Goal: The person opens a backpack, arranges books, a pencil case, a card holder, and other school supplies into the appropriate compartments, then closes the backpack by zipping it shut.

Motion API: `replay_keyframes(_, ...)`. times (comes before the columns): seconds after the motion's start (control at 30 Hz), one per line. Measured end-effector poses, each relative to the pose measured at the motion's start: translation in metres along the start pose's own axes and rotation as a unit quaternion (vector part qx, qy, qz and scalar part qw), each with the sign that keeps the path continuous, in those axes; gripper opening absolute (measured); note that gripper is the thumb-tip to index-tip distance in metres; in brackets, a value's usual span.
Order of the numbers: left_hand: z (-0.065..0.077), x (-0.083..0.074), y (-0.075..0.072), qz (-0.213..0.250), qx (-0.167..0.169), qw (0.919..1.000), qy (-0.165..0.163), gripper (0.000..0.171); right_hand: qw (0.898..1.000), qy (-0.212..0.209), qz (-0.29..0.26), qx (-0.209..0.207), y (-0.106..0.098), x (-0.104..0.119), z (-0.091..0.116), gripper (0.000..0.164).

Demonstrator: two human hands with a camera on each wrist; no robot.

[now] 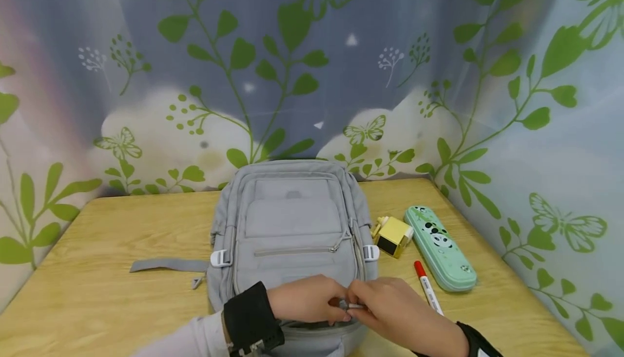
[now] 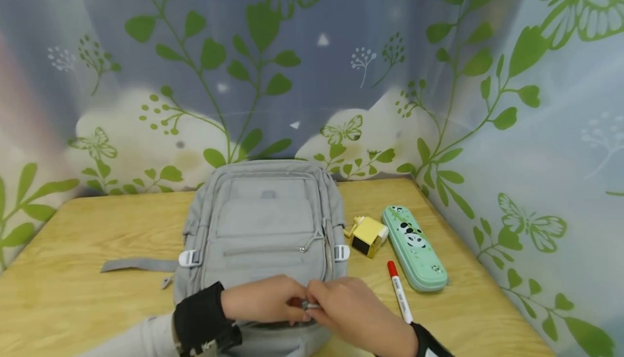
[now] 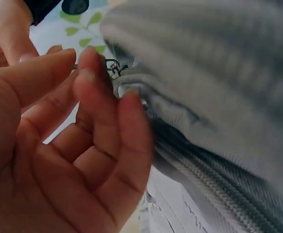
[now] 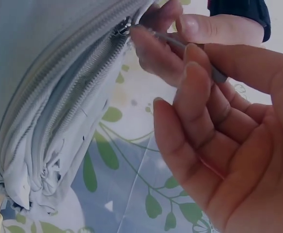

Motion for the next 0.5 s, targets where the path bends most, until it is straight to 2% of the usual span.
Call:
replay_keyframes(0.13,0.0,0.003,0.006,0.008,0.008,0.9999,-0.004,0.018,1.0,-0.011,-0.01,-0.005,0.003,0.0,0.0,0.014)
replay_keyframes(0.2,-0.001,0.002,0.008,-0.003,0.004,1.0,-0.005,0.019,1.0,-0.011,-0.025,0.003,0.003,-0.003,0.0,0.011)
replay_keyframes(0.37,0.0,0.0,0.007,-0.02,0.0,0.9998,-0.006,0.012,0.999,0.03,-0.022,0.019,-0.001,-0.023,-0.003,0.006)
replay_keyframes(0.43,0.002,-0.001,0.005,-0.029,-0.002,0.9996,-0.004,0.007,1.0,0.026,0.004,0.012,-0.001,-0.033,-0.005,0.012)
replay_keyframes(0.5,0.004,-0.003,0.004,-0.038,-0.009,0.9992,0.0,0.005,0.999,-0.001,0.031,0.011,0.002,-0.041,-0.006,0.026)
Point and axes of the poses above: each hand's wrist, its own z-axis away from the middle knuckle, its own y-axis out of the palm, x = y × z, the point moved 3 cm from there along -z, towards the middle knuckle, and after that the axes turned 5 degrees about y, right-handed, at the moved point
